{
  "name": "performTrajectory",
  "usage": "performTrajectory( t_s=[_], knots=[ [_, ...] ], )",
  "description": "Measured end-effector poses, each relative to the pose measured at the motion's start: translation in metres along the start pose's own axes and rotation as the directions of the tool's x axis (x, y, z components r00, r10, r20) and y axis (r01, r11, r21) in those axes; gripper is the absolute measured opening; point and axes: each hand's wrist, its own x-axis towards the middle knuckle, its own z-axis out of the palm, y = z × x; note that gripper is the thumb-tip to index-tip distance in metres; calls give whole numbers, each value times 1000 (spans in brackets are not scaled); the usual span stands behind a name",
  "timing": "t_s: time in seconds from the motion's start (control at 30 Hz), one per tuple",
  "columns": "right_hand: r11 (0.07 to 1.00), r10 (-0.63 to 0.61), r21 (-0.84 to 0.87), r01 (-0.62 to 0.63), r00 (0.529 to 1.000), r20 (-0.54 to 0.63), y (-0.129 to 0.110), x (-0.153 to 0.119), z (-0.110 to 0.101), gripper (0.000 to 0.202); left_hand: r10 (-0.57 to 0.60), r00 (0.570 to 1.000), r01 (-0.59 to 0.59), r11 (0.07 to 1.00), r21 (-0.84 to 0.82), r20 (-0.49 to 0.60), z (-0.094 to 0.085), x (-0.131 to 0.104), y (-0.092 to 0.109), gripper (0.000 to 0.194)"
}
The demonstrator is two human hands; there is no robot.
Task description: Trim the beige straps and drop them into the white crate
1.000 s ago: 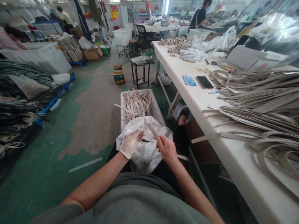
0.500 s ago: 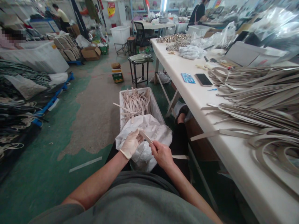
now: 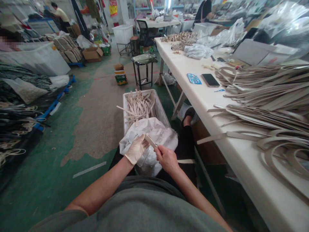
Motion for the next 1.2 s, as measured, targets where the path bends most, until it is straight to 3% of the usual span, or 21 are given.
performTrajectory(
  t_s=[0.23,0.33,0.47,0.53,0.63,0.73,0.83,0.9,0.97,1.1,1.2],
  knots=[
    [1000,28,-19,-25,984,179,-18,17,-10,29,5,992,-25,988,156,124,-11,-5,-28,27],
    [990,-42,140,7,966,255,-22,18,-29,20,88,992,-101,985,143,93,-13,-1,-3,25],
    [937,-173,336,90,959,226,-32,18,-48,41,231,972,-234,968,88,38,-13,-11,42,24],
    [929,-237,332,160,949,205,-45,26,-42,40,240,965,-253,958,132,104,-14,-23,45,27],
    [912,-319,330,244,927,196,-71,44,-17,40,294,939,-329,919,218,178,-23,-41,33,33],
    [871,-397,402,283,887,235,-88,53,8,46,490,863,-498,788,361,121,-46,-51,35,31],
    [852,-423,455,258,852,309,-86,47,21,51,587,809,-545,733,408,26,-75,-56,51,35],
    [879,-368,432,201,863,346,-78,41,26,49,565,823,-517,792,325,-68,-91,-59,55,38],
    [910,-310,381,162,876,369,-72,37,33,47,493,860,-455,858,239,-131,-99,-61,46,39],
    [932,-312,297,206,874,374,-72,35,49,45,306,951,-297,944,146,-46,-94,-63,12,36],
    [928,-304,332,170,860,409,-72,38,45,46,250,967,-244,965,97,-53,-89,-61,8,31]
  ],
)
